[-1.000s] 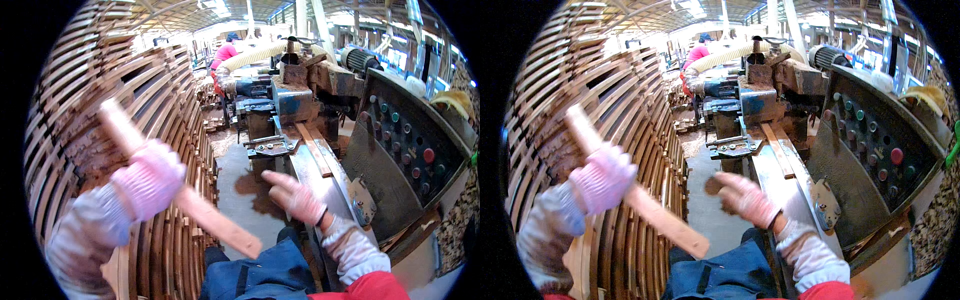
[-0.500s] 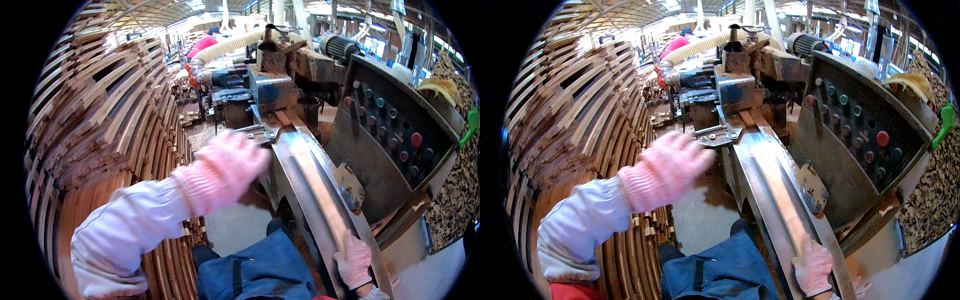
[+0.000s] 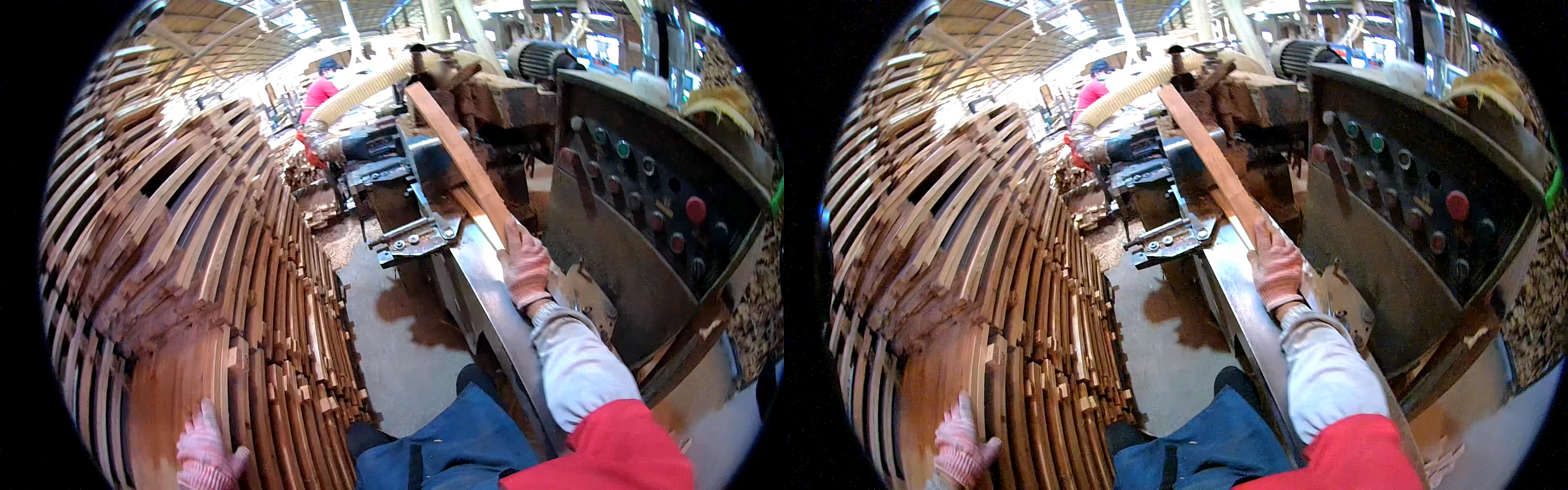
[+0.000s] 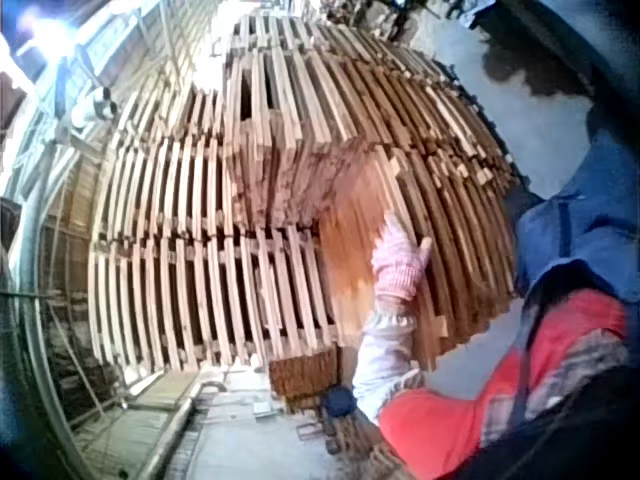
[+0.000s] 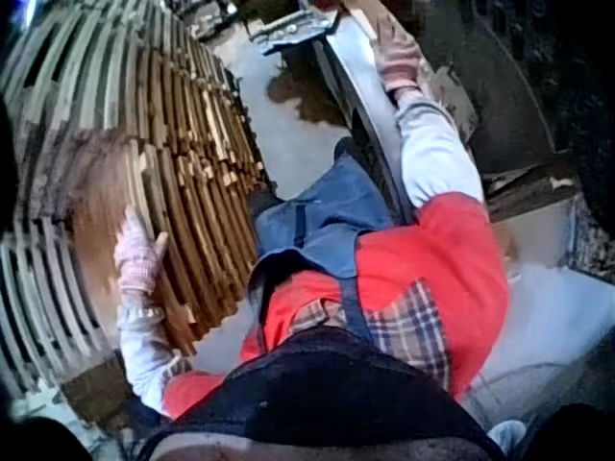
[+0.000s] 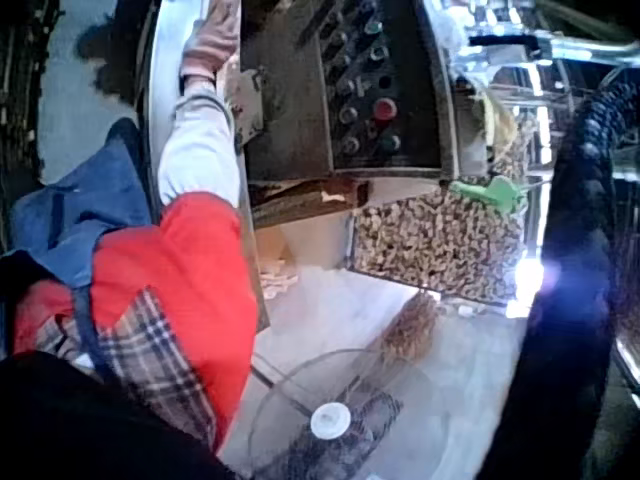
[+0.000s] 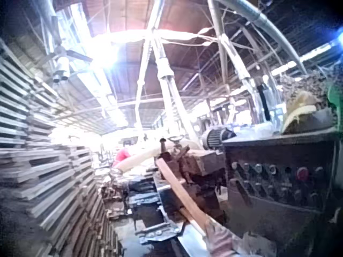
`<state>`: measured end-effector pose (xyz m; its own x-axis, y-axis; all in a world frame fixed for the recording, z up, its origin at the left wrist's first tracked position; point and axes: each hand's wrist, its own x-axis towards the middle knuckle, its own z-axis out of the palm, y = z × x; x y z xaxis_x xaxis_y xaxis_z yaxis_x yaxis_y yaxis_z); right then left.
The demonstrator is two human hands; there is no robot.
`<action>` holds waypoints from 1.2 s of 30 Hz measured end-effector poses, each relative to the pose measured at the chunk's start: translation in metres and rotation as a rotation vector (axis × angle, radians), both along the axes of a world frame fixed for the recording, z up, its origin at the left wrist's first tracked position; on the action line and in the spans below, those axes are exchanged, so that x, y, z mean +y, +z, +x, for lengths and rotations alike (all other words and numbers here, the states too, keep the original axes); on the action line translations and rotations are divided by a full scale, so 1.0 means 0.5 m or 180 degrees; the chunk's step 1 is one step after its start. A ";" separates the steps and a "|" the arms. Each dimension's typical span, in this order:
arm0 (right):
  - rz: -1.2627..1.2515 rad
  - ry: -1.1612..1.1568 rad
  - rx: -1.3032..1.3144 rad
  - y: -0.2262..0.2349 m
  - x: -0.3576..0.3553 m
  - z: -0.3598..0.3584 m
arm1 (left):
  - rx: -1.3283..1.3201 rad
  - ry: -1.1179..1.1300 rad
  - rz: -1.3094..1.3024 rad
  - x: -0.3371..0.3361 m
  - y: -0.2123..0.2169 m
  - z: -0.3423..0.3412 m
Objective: The person picks up individual wood planks from a large stack and feeds them one at a time into an industrial woodworking machine.
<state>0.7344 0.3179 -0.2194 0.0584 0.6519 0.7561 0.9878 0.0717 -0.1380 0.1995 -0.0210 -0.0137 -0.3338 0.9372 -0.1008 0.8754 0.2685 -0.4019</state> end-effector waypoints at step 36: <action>-0.1079 0.3211 0.0439 0.158 -0.251 -0.154 | 0.0247 -0.4442 -0.0033 0.221 0.041 0.220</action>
<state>0.6572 0.1923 -0.1405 -0.5533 0.6214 0.5547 0.4682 0.7828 -0.4100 0.3094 0.0897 0.0066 0.8578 0.4962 -0.1342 0.3905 -0.7988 -0.4576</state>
